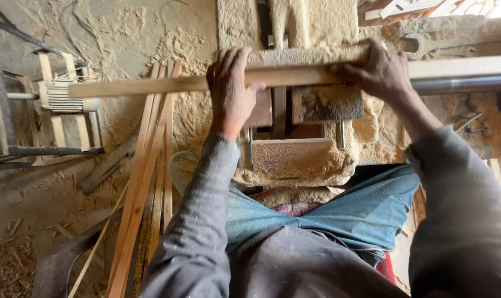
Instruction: The person holds a long piece of wood against a rotating sanding belt, moving it back and forth to smooth the surface.
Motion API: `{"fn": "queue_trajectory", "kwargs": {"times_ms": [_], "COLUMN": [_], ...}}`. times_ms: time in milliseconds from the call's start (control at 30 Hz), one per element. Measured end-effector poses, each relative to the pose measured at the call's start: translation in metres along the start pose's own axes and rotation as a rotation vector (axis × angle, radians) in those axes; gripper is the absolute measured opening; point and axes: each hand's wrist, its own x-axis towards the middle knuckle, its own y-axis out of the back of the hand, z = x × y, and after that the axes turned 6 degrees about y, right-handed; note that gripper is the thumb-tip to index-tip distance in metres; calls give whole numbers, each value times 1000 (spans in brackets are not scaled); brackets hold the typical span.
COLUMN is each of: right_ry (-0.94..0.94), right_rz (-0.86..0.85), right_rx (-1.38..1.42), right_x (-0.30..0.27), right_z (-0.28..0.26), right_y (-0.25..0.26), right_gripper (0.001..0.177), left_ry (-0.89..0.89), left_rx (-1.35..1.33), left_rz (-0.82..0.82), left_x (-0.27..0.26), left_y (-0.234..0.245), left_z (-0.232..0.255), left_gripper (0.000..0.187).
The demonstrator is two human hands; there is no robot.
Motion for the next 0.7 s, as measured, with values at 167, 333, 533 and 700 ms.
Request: {"fn": "queue_trajectory", "kwargs": {"times_ms": [167, 333, 533, 700], "right_ry": [-121, -264, -226, -119], "right_rz": [-36, -59, -74, -171], "right_rx": [229, 156, 94, 247], "right_x": [38, 43, 43, 47], "right_z": [-35, -33, 14, -16], "right_y": [43, 68, 71, 76], "right_gripper": [85, 87, 98, 72], "left_ry": [-59, -14, -55, 1], "left_rx": [8, 43, 22, 21], "left_rz": [-52, -196, -71, -15], "left_x": [56, 71, 69, 71], "left_y": [-26, -29, -34, -40], "left_z": [-29, -37, -37, -31], "left_gripper": [84, 87, 85, 85]}}
